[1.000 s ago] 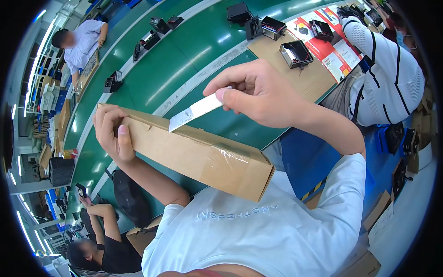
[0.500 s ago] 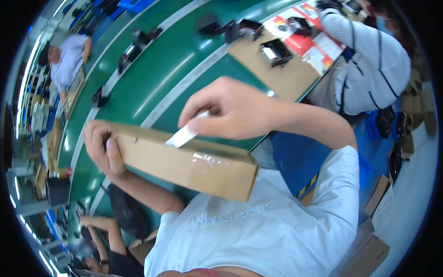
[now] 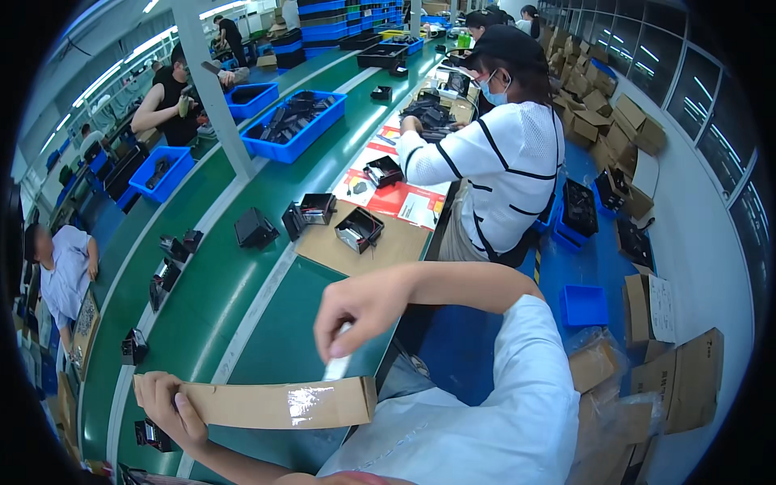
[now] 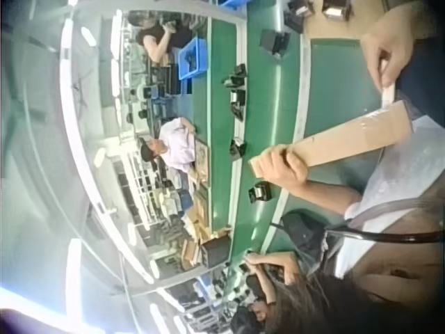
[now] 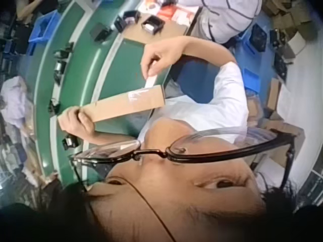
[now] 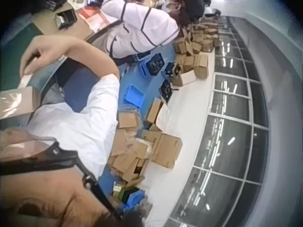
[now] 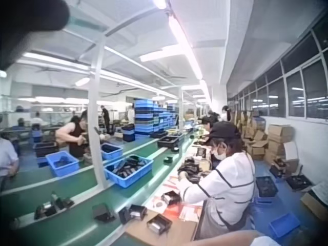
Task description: Assemble and label electronic components on a factory production line.
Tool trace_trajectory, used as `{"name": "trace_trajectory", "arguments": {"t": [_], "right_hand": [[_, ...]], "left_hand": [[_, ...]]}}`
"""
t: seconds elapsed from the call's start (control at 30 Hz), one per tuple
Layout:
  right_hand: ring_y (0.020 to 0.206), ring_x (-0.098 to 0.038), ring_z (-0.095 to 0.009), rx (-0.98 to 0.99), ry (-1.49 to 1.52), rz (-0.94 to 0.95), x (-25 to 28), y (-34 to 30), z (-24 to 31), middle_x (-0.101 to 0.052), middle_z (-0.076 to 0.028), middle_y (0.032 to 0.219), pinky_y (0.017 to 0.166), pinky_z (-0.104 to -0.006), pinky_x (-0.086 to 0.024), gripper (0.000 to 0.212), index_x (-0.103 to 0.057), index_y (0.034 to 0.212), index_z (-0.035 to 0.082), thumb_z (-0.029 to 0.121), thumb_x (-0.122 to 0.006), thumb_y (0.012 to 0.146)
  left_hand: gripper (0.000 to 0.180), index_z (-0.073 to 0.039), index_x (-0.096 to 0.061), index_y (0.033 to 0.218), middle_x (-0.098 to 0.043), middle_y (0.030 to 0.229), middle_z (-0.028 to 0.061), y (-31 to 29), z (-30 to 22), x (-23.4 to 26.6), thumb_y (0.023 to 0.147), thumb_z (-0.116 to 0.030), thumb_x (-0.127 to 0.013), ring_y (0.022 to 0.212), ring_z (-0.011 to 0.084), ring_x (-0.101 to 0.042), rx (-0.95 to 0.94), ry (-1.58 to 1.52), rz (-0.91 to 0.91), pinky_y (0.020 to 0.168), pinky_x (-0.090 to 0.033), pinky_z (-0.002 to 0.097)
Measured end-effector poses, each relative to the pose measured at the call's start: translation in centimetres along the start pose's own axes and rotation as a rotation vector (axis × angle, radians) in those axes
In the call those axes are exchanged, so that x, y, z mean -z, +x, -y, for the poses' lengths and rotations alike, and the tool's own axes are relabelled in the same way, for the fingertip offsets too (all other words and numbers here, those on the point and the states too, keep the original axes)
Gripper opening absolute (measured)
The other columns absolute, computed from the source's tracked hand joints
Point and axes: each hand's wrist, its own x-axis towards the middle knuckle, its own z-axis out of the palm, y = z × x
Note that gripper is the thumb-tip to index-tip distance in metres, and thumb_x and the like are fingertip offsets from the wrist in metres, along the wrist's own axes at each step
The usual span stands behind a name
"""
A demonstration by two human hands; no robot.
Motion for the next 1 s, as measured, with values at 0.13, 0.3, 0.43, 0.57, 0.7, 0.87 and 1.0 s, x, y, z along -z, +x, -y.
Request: {"name": "trace_trajectory", "arguments": {"t": [0.13,0.3,0.43,0.57,0.7,0.87,1.0], "right_hand": [[0.059,-0.048,-0.011,-0.092,0.049,-0.038,0.0,-2.3,1.2,-0.068,-0.003,0.078,0.055,-0.0225,-0.039,0.015,-0.071,0.097,0.0,0.01,-0.061,0.091],[0.057,-0.05,-0.01,-0.076,0.085,-0.09,0.4,-4.0,0.1,-0.069,-0.003,0.08,0.051,-0.0195,-0.037,0.014,-0.071,0.097,0.0,0.007,-0.063,0.089],[0.046,-0.049,-0.01,-0.04,0.137,-0.096,0.4,-2.6,0.4,-0.069,-0.004,0.072,0.043,-0.0195,-0.035,0.013,-0.074,0.094,0.001,0.007,-0.066,0.086],[0.044,-0.048,-0.01,-0.05,0.152,-0.139,-0.1,-3.2,-0.1,-0.069,-0.004,0.07,0.042,-0.0194,-0.034,0.012,-0.074,0.092,0.001,0.008,-0.067,0.084],[0.044,-0.047,-0.01,-0.048,0.173,-0.185,-0.7,-3.5,0.0,-0.069,-0.005,0.07,0.042,-0.0196,-0.033,0.012,-0.073,0.091,0.0,0.008,-0.068,0.083],[0.048,-0.048,-0.009,-0.074,0.095,-0.25,0.3,-4.2,-0.2,-0.069,-0.006,0.073,0.047,-0.0203,-0.036,0.013,-0.073,0.089,-0.002,0.009,-0.066,0.083],[0.059,-0.052,-0.009,-0.077,-0.17,-0.59,0.7,-2.9,-2.8,-0.068,-0.006,0.079,0.057,-0.0211,-0.041,0.013,-0.072,0.09,0.0,0.007,-0.061,0.086]], "left_hand": [[0.026,-0.005,-0.05,0.075,-0.049,0.079,0.0103,-0.2,-0.4,0.5,0.08,-0.029,-0.043,0.075,0.026,-0.039,-0.005,0.04,0.012,0.079,-0.033,0.0383],[0.026,-0.004,-0.052,0.076,-0.05,0.079,0.0103,1.4,-0.7,-1.4,0.082,-0.029,-0.044,0.075,0.0259,-0.041,-0.057,-0.031,0.048,0.077,-0.034,0.0361],[0.025,-0.005,-0.057,0.077,-0.055,0.082,0.0097,0.5,0.0,0.0,0.074,-0.028,-0.048,0.076,0.0258,-0.045,0.001,-0.036,0.045,0.079,-0.035,0.0354],[0.027,-0.004,-0.059,0.08,-0.056,0.083,0.0102,0.6,0.0,-0.1,0.076,-0.028,-0.047,0.076,0.0252,-0.045,0.002,-0.037,0.04,0.078,-0.035,0.0348],[0.028,-0.004,-0.059,0.081,-0.056,0.084,0.0109,0.6,-0.2,0.3,0.076,-0.029,-0.047,0.076,0.025,-0.045,0.015,-0.029,0.042,0.077,-0.035,0.0346],[0.03,-0.003,-0.059,0.082,-0.055,0.085,0.0116,0.4,0.3,-0.6,0.077,-0.03,-0.046,0.076,0.0247,-0.045,0.002,-0.039,0.046,0.075,-0.036,0.0342],[0.033,-0.003,-0.059,0.082,-0.055,0.086,0.0119,0.5,0.7,-0.2,0.08,-0.033,-0.046,0.076,0.0239,-0.045,-0.01,-0.038,0.062,0.073,-0.036,0.034]]}}
